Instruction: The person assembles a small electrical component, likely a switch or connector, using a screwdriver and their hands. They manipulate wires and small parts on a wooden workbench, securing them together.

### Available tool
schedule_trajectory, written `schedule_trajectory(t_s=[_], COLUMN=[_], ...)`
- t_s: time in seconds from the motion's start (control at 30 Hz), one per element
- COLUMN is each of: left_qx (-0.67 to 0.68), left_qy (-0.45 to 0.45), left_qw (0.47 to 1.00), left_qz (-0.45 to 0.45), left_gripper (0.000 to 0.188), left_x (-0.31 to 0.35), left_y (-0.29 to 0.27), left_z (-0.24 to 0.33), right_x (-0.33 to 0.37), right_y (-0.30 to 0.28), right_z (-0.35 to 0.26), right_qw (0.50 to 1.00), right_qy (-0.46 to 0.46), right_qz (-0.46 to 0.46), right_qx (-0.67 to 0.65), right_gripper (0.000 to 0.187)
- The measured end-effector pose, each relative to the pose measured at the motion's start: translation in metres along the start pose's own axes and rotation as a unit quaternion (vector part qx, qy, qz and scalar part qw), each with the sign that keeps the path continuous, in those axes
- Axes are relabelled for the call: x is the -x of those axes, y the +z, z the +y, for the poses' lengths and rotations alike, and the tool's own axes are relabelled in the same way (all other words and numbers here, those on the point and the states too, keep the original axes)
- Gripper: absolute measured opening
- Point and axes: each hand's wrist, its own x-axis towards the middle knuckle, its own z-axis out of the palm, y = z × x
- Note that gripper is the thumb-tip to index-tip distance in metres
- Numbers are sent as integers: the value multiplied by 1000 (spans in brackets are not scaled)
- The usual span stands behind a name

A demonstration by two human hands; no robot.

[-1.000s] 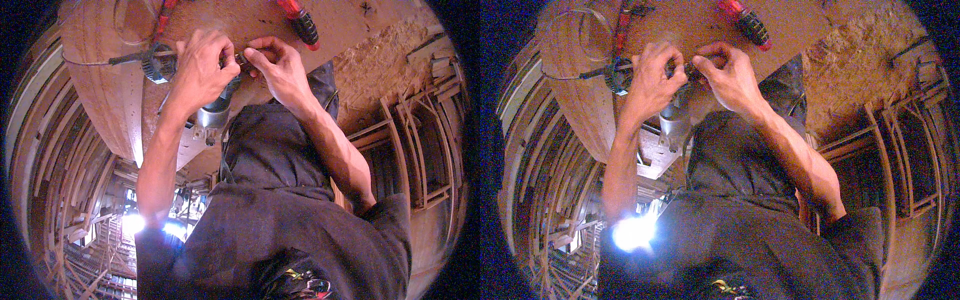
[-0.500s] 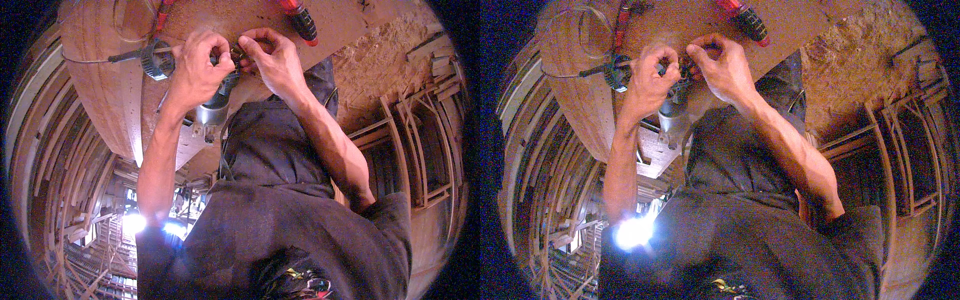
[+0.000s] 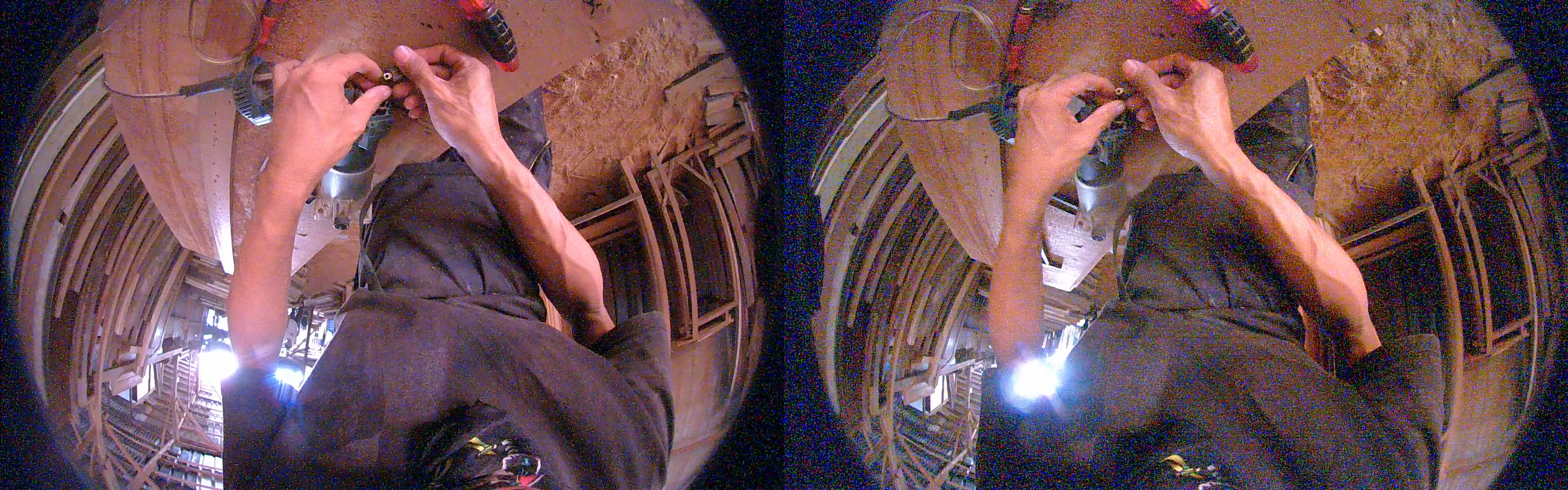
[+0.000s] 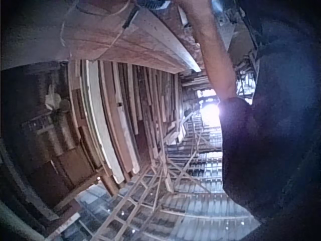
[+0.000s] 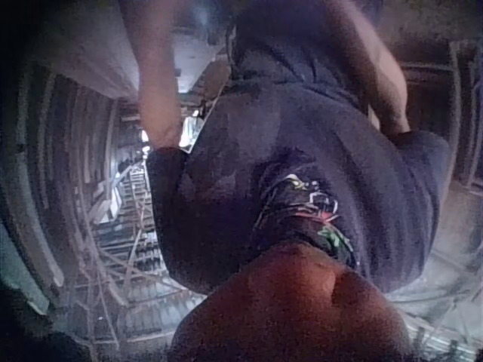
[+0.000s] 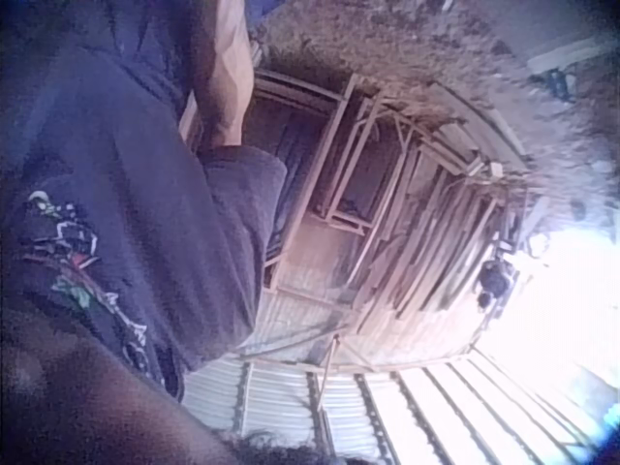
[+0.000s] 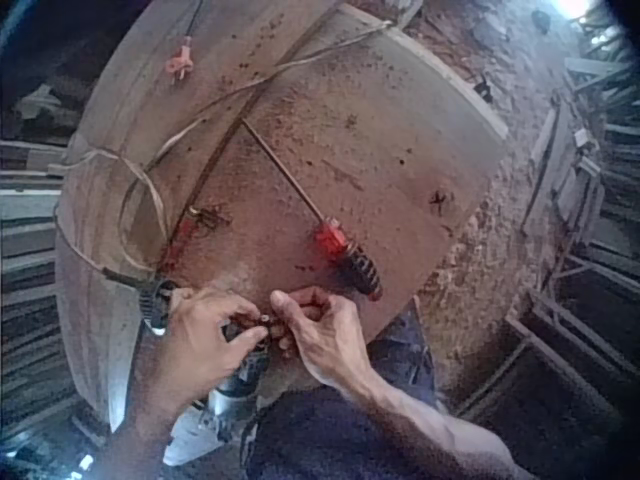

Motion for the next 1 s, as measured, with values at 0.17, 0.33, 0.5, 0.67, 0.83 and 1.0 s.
schedule_trajectory(t_s=[0.17, 0.33, 0.5, 0.67, 0.83, 1.0], left_qx=[-75, -91, 20, 132, 153, 175], left_qy=[36, 28, -61, -106, -113, -122], left_qw=[996, 995, 997, 981, 977, 971], left_qz=[35, 21, -35, -91, -101, -108], left_gripper=[13, 18, 25, 32, 31, 30], left_x=[0, -2, -6, -12, -16, -18], left_y=[6, 10, 15, 16, 12, 13], left_z=[2, -14, -32, -47, -46, -48], right_x=[2, -6, -2, 8, 9, 4], right_y=[2, 2, 6, -3, 3, 10], right_z=[-9, -4, -6, 10, 12, 21], right_qw=[1000, 1000, 992, 997, 990, 995], right_qy=[16, 0, -51, -64, -32, -61], right_qz=[4, -13, -16, 34, -33, -41], right_qx=[14, 12, -116, 41, 132, 60], right_gripper=[36, 35, 33, 27, 32, 30])
